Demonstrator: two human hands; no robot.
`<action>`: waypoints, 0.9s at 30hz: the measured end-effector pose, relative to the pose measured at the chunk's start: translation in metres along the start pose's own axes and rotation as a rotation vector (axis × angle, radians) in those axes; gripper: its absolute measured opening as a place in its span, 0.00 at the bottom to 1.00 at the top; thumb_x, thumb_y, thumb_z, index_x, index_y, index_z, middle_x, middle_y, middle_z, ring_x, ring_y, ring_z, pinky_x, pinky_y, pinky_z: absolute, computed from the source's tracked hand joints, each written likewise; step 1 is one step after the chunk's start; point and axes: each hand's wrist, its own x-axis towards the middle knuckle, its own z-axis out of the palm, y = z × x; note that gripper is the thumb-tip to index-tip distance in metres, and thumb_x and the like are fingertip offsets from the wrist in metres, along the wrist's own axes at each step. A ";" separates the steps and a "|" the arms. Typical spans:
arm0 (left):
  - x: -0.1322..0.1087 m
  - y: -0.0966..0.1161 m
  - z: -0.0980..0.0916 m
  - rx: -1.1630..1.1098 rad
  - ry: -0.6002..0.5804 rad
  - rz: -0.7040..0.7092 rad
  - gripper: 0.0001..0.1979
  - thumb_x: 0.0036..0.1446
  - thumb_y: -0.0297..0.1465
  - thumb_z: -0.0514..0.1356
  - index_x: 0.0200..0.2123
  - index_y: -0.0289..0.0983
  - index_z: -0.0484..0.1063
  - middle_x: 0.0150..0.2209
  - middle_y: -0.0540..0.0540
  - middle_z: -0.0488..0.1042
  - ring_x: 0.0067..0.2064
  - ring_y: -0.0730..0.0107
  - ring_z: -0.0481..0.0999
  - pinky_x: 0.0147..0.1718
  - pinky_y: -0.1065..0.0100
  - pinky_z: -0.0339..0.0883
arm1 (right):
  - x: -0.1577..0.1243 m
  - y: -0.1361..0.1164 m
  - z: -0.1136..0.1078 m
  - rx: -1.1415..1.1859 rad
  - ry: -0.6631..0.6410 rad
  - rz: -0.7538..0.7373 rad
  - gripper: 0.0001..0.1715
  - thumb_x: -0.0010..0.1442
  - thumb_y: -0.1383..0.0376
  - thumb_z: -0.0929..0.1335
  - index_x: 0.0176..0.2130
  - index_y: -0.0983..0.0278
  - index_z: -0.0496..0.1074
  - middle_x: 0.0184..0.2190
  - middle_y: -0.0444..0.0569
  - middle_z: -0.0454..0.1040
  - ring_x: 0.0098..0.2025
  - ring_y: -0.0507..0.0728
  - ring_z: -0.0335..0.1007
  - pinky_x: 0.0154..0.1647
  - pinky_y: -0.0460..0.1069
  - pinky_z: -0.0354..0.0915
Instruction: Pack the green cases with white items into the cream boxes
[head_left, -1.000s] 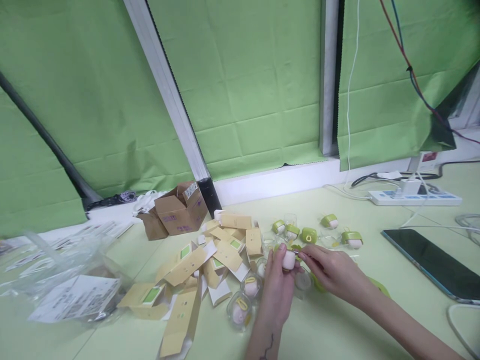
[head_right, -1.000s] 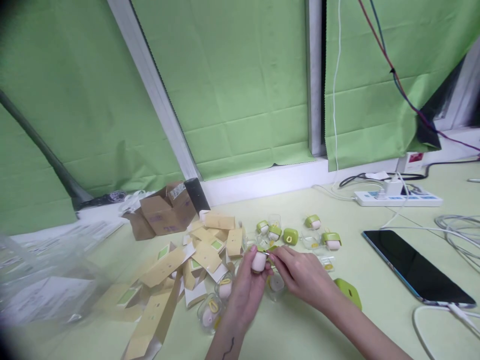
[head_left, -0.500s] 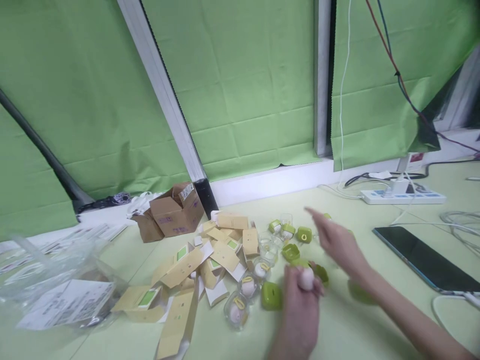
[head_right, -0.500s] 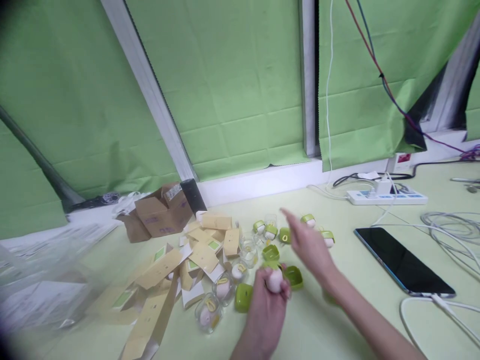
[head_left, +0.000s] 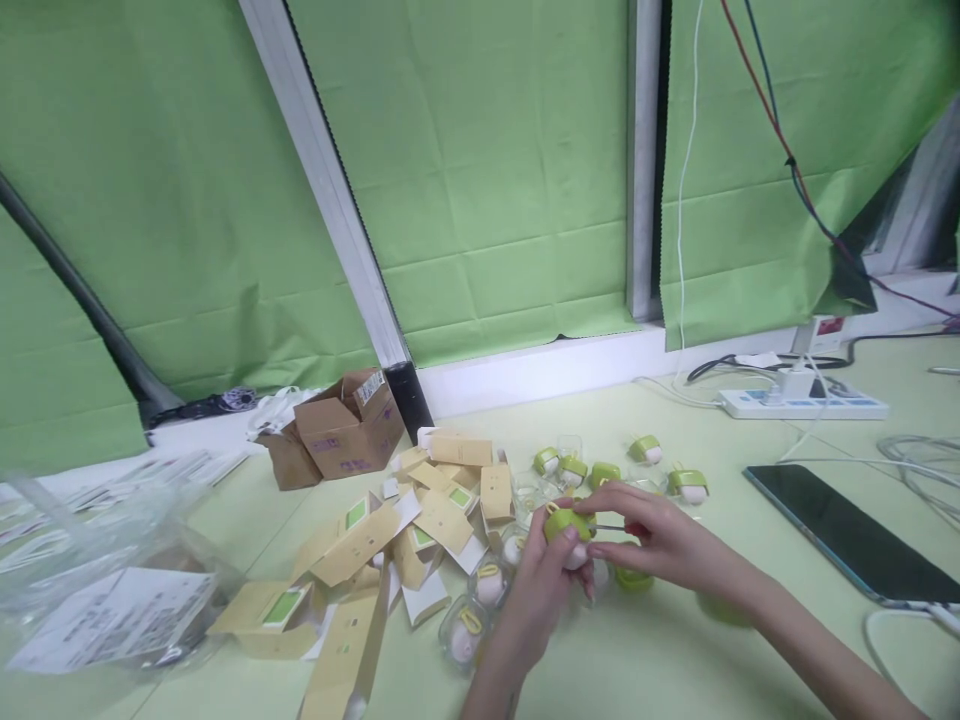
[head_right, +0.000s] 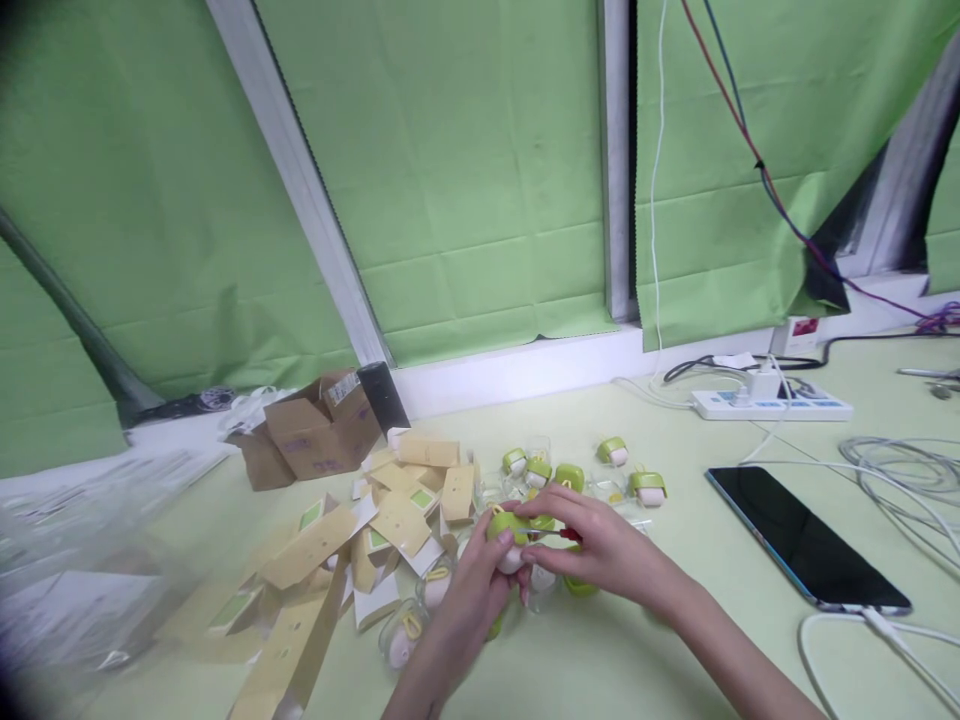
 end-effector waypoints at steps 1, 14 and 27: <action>-0.002 0.000 -0.003 0.064 -0.022 -0.018 0.24 0.52 0.41 0.59 0.49 0.37 0.58 0.24 0.54 0.64 0.26 0.74 0.65 0.25 0.71 0.61 | -0.001 0.001 0.001 -0.017 -0.002 -0.008 0.20 0.58 0.63 0.65 0.51 0.55 0.66 0.43 0.49 0.73 0.39 0.55 0.71 0.27 0.44 0.67; -0.011 -0.003 -0.009 0.349 -0.083 -0.040 0.25 0.53 0.23 0.53 0.54 0.40 0.54 0.25 0.57 0.61 0.24 0.81 0.58 0.25 0.76 0.55 | -0.015 0.004 0.026 -0.544 0.036 -0.327 0.26 0.53 0.74 0.61 0.52 0.67 0.62 0.37 0.53 0.77 0.23 0.52 0.71 0.18 0.45 0.59; -0.018 0.010 -0.011 0.309 -0.109 0.054 0.39 0.45 0.24 0.61 0.60 0.41 0.50 0.56 0.40 0.61 0.51 0.61 0.68 0.50 0.64 0.61 | -0.011 -0.006 0.018 -0.199 -0.081 -0.007 0.30 0.48 0.71 0.66 0.51 0.58 0.64 0.43 0.48 0.74 0.25 0.51 0.69 0.23 0.45 0.62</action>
